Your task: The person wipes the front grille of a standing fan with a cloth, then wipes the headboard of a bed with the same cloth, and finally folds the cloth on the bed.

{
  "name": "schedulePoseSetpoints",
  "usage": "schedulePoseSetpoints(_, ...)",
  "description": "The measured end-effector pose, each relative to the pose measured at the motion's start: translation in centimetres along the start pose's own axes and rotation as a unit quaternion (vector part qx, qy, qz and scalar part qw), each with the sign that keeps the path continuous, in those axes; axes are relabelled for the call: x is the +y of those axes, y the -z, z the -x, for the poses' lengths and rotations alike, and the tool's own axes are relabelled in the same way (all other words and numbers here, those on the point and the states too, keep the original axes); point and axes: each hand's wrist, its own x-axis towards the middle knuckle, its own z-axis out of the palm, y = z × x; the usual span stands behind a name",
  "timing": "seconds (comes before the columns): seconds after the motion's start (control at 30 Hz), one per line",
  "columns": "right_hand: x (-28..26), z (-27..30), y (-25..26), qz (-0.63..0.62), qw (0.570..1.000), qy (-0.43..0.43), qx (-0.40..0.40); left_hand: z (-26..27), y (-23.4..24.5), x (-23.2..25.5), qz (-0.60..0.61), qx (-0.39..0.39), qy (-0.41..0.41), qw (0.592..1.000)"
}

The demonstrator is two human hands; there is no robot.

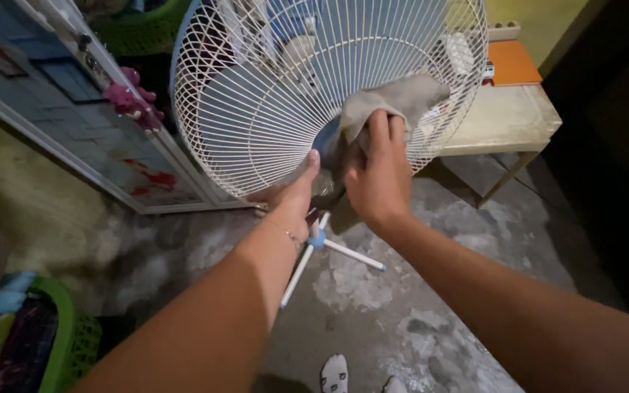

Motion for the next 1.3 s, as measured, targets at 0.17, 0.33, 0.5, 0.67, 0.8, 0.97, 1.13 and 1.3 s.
schedulePoseSetpoints(0.17, -1.1, 0.7, 2.7, 0.061, 0.993, 0.033, -0.092, 0.9, 0.5, 0.4, 0.008, 0.001, -0.013, 1.0)
schedulePoseSetpoints(0.33, -4.4, -0.5, 3.7, 0.035, 0.998, -0.001, 0.05, -0.1, 1.0, 0.3, -0.002, -0.057, -0.003, 0.998)
schedulePoseSetpoints(0.5, -4.0, -4.1, 1.2, 0.042, 0.983, 0.162, 0.069, -1.2, 0.4, 0.4, 0.007, -0.087, -0.008, 0.996)
schedulePoseSetpoints(0.67, -2.3, 1.9, 2.4, 0.118, 0.973, 0.03, -0.198, -0.2, 0.7, 1.6, 0.097, -0.156, 0.02, 0.983)
schedulePoseSetpoints(0.8, -3.2, 2.6, 3.5, 0.058, 0.995, 0.066, 0.042, 1.8, 1.9, 2.8, 0.068, -0.105, 0.051, 0.991)
schedulePoseSetpoints(0.97, -4.2, -5.4, 1.6, 0.06, 0.974, 0.169, 0.142, 4.2, 2.1, 4.0, 0.012, -0.032, 0.072, 0.997)
schedulePoseSetpoints(1.13, -3.1, -4.0, 1.1, 0.092, 0.982, 0.16, 0.034, 3.8, 1.2, 4.3, 0.052, -0.043, 0.057, 0.996)
schedulePoseSetpoints(1.3, -2.9, 0.5, 2.6, 0.089, 0.996, 0.024, -0.015, 2.6, 1.0, 3.6, 0.092, -0.087, 0.044, 0.991)
